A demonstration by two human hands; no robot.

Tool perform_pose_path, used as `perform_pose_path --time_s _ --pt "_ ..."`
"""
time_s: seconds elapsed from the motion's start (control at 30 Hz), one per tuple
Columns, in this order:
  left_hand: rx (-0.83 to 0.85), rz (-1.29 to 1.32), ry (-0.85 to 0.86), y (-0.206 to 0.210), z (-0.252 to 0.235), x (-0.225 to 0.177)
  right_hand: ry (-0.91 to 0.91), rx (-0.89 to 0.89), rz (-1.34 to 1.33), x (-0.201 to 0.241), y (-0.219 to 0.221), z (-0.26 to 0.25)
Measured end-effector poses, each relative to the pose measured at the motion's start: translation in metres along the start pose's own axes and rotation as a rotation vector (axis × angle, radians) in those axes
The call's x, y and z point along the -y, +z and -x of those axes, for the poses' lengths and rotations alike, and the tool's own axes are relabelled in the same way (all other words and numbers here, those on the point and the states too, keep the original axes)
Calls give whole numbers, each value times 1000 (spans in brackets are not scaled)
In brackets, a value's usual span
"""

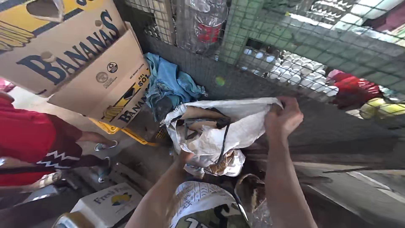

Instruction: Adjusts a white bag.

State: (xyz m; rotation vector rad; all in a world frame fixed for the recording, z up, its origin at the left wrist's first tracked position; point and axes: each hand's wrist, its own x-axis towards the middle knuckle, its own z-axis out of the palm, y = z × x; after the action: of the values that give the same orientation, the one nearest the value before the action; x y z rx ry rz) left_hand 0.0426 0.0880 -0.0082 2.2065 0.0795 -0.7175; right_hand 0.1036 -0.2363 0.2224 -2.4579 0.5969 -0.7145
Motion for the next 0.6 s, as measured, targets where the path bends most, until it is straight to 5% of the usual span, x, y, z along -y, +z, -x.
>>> perform_pose_path --time_s 0.1,0.27,0.37,0.6 --pt "88 -39 -90 -2 -9 11 75 -41 20 -18 -4 15" --pt "168 -151 -76 -6 -27 -27 278 59 144 -56 -4 18" --pt "124 36 -68 -4 -20 -39 245 3 40 -77 6 6" --pt "150 -292 -43 15 -56 -25 364 55 -237 -105 20 -26"
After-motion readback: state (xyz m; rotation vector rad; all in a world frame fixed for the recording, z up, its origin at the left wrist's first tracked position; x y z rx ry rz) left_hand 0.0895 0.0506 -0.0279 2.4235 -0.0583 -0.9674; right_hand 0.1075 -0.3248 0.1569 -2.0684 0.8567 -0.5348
